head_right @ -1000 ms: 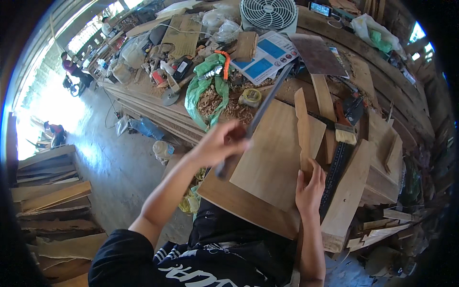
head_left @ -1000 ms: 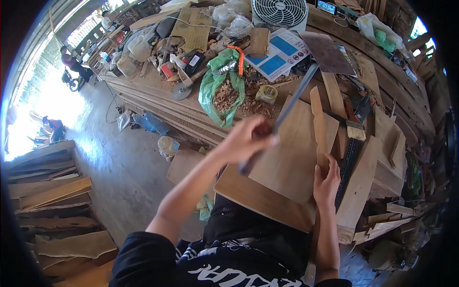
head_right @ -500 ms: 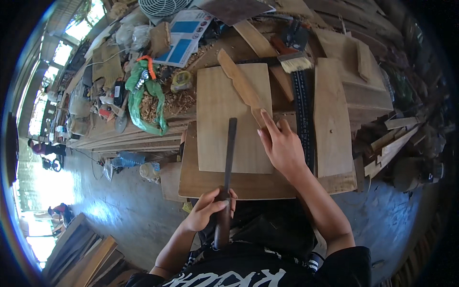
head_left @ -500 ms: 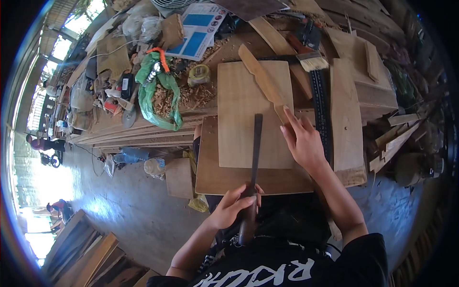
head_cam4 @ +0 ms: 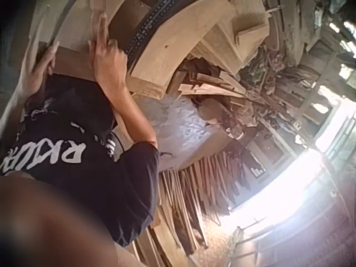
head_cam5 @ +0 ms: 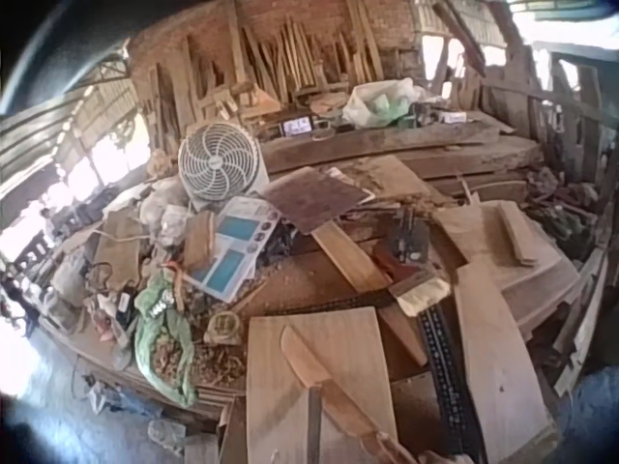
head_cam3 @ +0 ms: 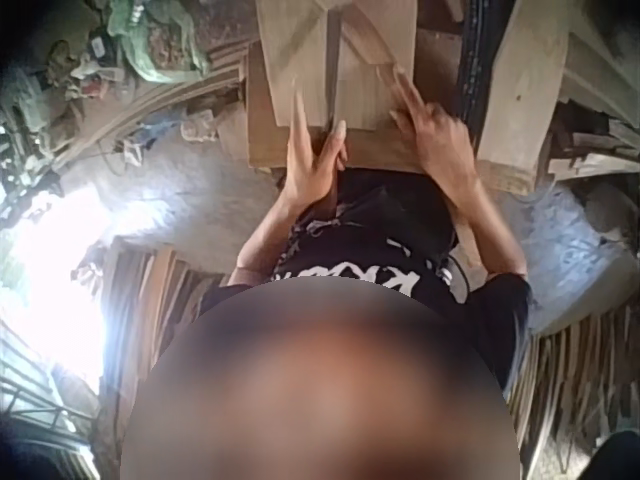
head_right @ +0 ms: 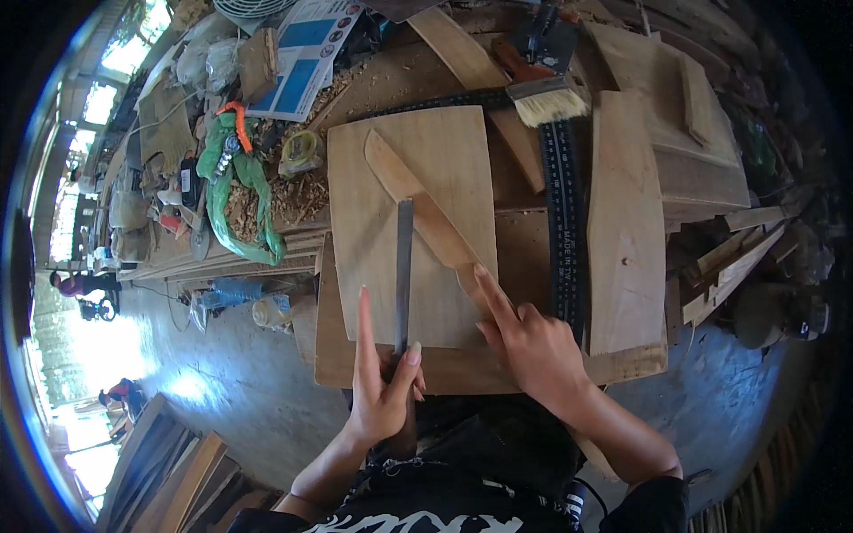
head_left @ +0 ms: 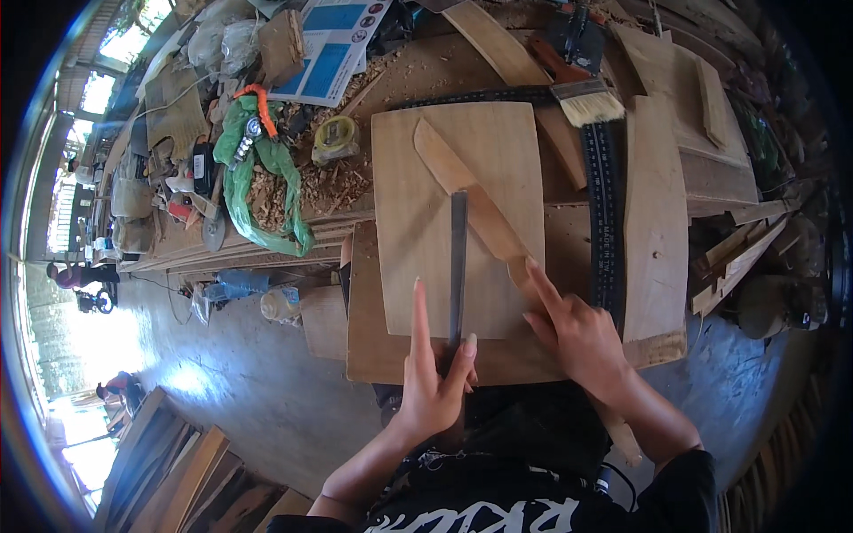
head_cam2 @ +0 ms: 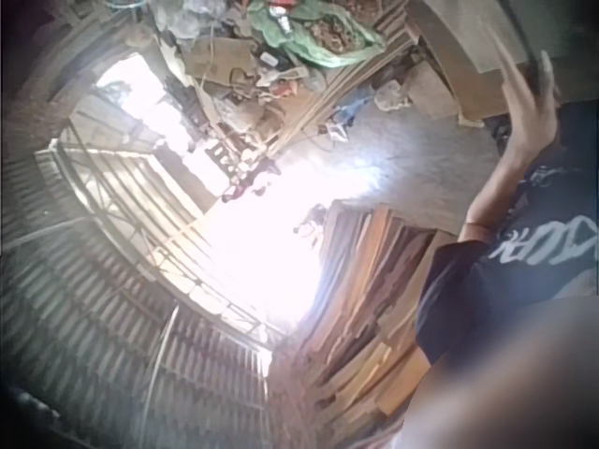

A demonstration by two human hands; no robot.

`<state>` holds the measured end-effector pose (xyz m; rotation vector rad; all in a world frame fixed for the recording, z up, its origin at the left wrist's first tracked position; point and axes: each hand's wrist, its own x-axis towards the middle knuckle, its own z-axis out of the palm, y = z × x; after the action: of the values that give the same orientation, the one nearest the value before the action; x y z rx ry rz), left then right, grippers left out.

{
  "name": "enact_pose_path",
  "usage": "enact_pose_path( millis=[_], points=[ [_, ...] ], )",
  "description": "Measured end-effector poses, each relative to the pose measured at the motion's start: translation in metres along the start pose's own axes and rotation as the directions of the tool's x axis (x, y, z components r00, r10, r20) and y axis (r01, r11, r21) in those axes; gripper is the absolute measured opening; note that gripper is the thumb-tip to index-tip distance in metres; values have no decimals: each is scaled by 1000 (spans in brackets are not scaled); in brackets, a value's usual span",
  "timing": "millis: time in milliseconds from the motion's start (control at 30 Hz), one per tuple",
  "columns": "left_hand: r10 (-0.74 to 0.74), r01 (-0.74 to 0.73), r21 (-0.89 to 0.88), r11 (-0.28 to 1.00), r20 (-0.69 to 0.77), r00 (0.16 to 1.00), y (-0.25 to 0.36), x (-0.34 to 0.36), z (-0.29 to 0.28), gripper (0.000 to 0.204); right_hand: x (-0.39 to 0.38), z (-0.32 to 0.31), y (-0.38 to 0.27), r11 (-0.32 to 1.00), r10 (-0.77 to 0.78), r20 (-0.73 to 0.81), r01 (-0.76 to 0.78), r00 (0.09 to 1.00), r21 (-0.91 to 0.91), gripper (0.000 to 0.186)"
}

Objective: The person is measuring, cleaning, and then chiseling a wooden workpiece at a workbench.

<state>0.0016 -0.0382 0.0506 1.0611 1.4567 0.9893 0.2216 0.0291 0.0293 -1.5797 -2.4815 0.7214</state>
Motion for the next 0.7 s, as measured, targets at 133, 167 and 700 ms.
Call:
enact_pose_path(
  millis=[133,167,700],
  points=[
    [-13,11,74,997,28,1000,-2,-1,1,73,11,2,-3,982,-145,-361,177,921,58,70],
    [-24,21,95,995,37,999,-3,-2,0,73,15,1,-4,982,-161,-364,185,917,30,66],
    [108,-112,417,902,33,994,2,2,12,67,90,15,-15,967,-249,-320,253,914,-30,65]
  ],
)
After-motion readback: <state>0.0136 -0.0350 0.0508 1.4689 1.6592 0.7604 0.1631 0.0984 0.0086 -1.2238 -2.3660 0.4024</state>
